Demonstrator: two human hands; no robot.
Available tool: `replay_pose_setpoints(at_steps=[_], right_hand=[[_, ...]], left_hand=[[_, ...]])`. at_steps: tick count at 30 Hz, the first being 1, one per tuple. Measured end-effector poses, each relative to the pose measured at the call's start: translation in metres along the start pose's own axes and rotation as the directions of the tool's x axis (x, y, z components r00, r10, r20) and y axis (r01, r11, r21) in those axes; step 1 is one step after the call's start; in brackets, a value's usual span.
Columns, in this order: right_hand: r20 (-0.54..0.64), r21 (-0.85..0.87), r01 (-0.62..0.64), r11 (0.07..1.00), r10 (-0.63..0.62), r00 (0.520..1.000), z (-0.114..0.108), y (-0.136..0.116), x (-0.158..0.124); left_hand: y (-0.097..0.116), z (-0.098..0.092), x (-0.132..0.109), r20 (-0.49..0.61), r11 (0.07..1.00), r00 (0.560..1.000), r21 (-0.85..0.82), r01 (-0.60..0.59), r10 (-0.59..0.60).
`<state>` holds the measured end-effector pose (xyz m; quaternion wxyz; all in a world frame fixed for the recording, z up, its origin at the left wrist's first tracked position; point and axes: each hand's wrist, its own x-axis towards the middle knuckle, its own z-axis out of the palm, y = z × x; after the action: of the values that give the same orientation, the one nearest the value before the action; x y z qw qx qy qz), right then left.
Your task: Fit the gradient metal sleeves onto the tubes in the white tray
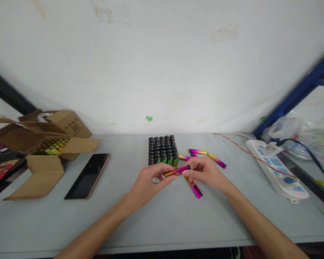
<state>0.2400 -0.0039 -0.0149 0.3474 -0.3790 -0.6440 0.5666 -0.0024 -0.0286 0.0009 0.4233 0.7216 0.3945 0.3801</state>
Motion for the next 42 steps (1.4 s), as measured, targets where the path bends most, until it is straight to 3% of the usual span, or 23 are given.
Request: replay_pose_setpoints(at_steps=[6,9,14,18,22,28,35,42], right_hand=[[-0.071,-0.178,0.064,0.982,-0.078,0.994,0.006,0.001,0.003],[-0.106,-0.248,0.09,0.965,-0.119,0.987,0.003,-0.001,0.001],[-0.362,-0.322,0.092,0.942,-0.212,0.908,-0.017,0.001,-0.001],[-0.444,-0.386,0.079,0.919,-0.26,0.858,-0.028,0.004,-0.004],[-0.403,-0.528,0.068,0.847,-0.321,0.857,-0.026,0.001,-0.006],[-0.341,-0.669,0.06,0.741,-0.378,0.861,-0.02,-0.001,-0.004],[-0.324,-0.717,0.045,0.696,-0.39,0.862,-0.022,0.001,-0.004],[-0.319,-0.762,0.018,0.647,-0.4,0.859,-0.024,-0.001,-0.005]], left_hand=[[-0.004,0.001,0.001,0.197,0.995,0.975,0.042,0.092,-0.098],[-0.007,0.002,0.001,0.299,0.989,0.947,-0.051,0.141,-0.12],[-0.016,0.005,0.001,0.29,0.91,0.949,-0.347,0.226,-0.125],[-0.022,0.006,0.0,0.297,0.866,0.949,-0.442,0.235,-0.106],[-0.026,0.007,0.0,0.292,0.811,0.95,-0.526,0.255,-0.11],[-0.023,0.007,0.007,0.22,0.689,0.913,-0.601,0.405,-0.344],[-0.015,0.0,0.011,0.285,0.66,0.874,-0.575,0.484,-0.393],[-0.02,-0.001,0.007,0.323,0.568,0.826,-0.607,0.556,-0.462]])
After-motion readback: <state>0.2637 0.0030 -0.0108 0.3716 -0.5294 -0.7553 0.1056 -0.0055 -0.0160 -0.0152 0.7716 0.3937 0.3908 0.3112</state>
